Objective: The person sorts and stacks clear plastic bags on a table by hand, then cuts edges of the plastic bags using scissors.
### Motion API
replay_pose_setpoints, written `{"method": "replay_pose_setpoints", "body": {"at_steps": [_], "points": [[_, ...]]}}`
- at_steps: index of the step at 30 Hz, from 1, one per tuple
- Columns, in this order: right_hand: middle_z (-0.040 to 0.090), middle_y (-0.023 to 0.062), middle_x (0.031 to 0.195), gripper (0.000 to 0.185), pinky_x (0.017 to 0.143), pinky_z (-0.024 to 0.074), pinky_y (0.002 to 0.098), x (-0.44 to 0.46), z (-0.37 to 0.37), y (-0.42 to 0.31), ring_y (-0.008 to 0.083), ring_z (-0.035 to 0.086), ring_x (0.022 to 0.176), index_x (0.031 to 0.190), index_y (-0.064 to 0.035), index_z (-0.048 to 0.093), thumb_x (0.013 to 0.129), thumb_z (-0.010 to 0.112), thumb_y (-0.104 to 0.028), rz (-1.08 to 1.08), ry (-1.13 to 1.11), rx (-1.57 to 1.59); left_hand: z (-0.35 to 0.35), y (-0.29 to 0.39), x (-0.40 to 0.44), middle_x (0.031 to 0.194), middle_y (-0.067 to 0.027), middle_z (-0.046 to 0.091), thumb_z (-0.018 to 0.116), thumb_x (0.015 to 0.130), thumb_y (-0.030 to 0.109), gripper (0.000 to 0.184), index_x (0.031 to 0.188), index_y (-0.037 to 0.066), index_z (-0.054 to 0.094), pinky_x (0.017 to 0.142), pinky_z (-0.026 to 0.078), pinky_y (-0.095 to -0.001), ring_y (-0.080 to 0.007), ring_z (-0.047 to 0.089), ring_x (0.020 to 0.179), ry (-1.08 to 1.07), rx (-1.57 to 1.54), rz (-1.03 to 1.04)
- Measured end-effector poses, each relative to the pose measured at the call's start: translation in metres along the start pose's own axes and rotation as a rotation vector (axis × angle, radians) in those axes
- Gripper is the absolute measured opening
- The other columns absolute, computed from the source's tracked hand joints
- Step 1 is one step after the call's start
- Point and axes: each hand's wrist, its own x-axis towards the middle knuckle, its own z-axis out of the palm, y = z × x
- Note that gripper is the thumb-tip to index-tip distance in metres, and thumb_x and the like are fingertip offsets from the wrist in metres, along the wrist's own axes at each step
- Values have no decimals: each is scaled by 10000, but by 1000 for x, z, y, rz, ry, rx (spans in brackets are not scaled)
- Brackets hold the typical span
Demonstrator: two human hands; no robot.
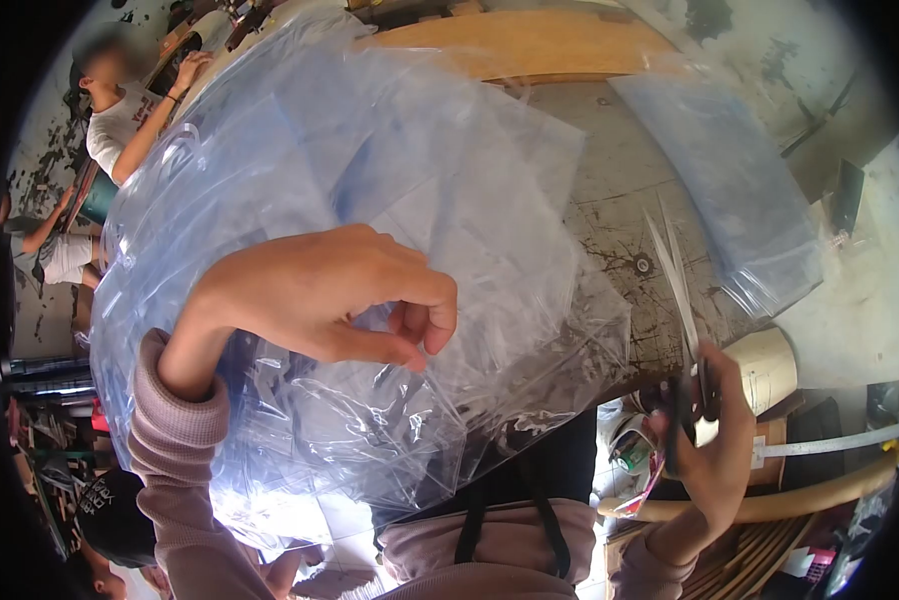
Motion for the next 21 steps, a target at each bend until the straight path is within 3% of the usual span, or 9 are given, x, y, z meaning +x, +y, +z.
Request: {"method": "replay_pose_setpoints", "body": {"at_steps": [3,4,8,11,15,17,21], "points": [[582,134,946,507,632,446,275,18,23,-12,164,571,751,1177,-16,474,733,708,-83,3,155,-77,1,1,-1,710,-27,624,709,751,99,158,836,61,581,561,445,-293,-163,618,671,-7,28,-20],[578,159,930,404,688,463,337,24,33,-15,247,596,805,1130,-18,491,771,669,-72,-33,189,-134,1,2,-1,710,-27,624,709,751,99,158,836,61,581,561,445,-293,-163,618,671,-12,35,-18],[571,190,941,279,747,450,375,35,47,-20,350,559,845,1015,-17,542,776,666,-89,-123,185,-410,2,0,-2,712,-23,619,727,736,119,183,840,66,587,601,440,-308,-173,606,683,-10,27,-18],[580,170,954,249,756,455,369,33,49,-17,330,565,859,985,-17,583,766,678,-88,-263,207,-578,3,-1,-2,703,-21,610,734,728,125,198,842,70,583,602,435,-312,-180,598,679,-1,28,-13],[590,136,974,243,762,462,363,18,58,-47,310,565,889,962,-15,617,738,697,-61,-345,284,-454,5,-2,-2,697,-23,600,734,723,122,205,842,75,575,604,431,-316,-190,591,680,5,39,-6],[594,112,994,269,754,472,361,10,62,-64,299,569,897,971,-17,621,716,707,-27,-444,-145,7,6,-3,-3,699,-28,600,732,722,117,201,839,76,574,606,435,-319,-196,594,686,15,39,-2],[593,103,972,248,712,476,348,8,81,-76,285,573,850,938,-20,624,706,712,-17,-532,-271,82,6,-3,-3,704,-47,604,725,717,98,194,826,68,568,614,447,-331,-214,605,701,8,18,-1]]}}
